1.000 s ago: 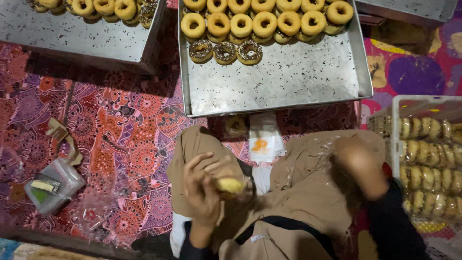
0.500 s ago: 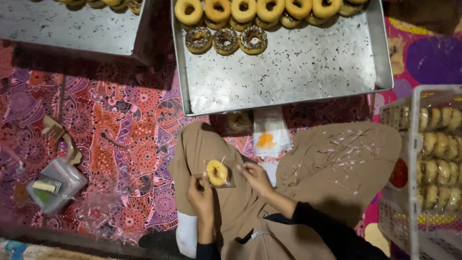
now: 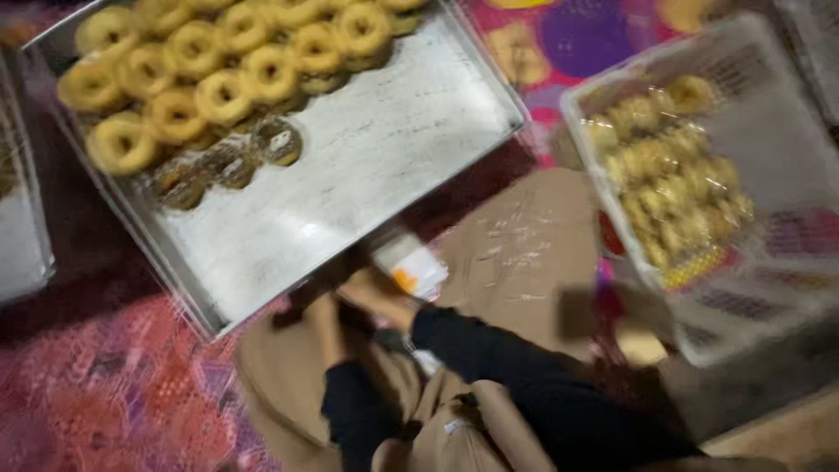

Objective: The person sits on a patterned mat and repeatedly picks donuts from a metal tray, places them into small clear plastic bags, and then places the filled bags into a white plastic crate. The person handles both plain and chocolate-sprinkled donuts.

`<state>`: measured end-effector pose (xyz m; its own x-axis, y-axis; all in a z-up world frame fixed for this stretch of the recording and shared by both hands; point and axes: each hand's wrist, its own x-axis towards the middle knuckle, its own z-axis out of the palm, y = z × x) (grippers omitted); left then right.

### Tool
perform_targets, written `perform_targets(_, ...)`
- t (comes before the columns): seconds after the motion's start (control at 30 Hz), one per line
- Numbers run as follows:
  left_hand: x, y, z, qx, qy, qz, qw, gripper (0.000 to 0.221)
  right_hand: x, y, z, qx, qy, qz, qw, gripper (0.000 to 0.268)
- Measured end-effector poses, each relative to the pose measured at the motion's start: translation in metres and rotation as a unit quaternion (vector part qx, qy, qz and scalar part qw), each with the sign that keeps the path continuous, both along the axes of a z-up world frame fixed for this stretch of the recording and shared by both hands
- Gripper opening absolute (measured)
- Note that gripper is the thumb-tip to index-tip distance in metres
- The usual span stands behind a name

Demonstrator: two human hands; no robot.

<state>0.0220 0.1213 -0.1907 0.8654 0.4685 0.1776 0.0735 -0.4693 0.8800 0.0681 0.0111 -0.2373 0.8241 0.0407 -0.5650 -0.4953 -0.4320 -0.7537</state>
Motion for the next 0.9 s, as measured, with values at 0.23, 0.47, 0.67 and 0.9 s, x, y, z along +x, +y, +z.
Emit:
perform_targets(0.23,-0.058,-0.069,0.076,-0.174,0.063,-0.265,0.946,0.068,-0.066,-0.084,0.059,0.247,0.005,0.006,0.969,0.117)
perform_targets(0.47,-0.089,-0.132,0.098,-0.290,0.170,-0.489,0.805,0.093,-0.217,-0.372,0.205,-0.301,-0.206,-0.142,0.920,0.063)
perform_targets(0.67,-0.073,-0.124,0.106,-0.298,0.209,-0.460,0.810,0.093,-0.292,-0.461,0.145,-0.507,0.053,-0.099,0.854,0.053)
perform_targets(0.9,-0.083,-0.080,0.086,-0.361,0.184,-0.378,0.833,0.086,-0.303,-0.487,0.053,-0.508,-0.005,-0.145,0.849,0.063)
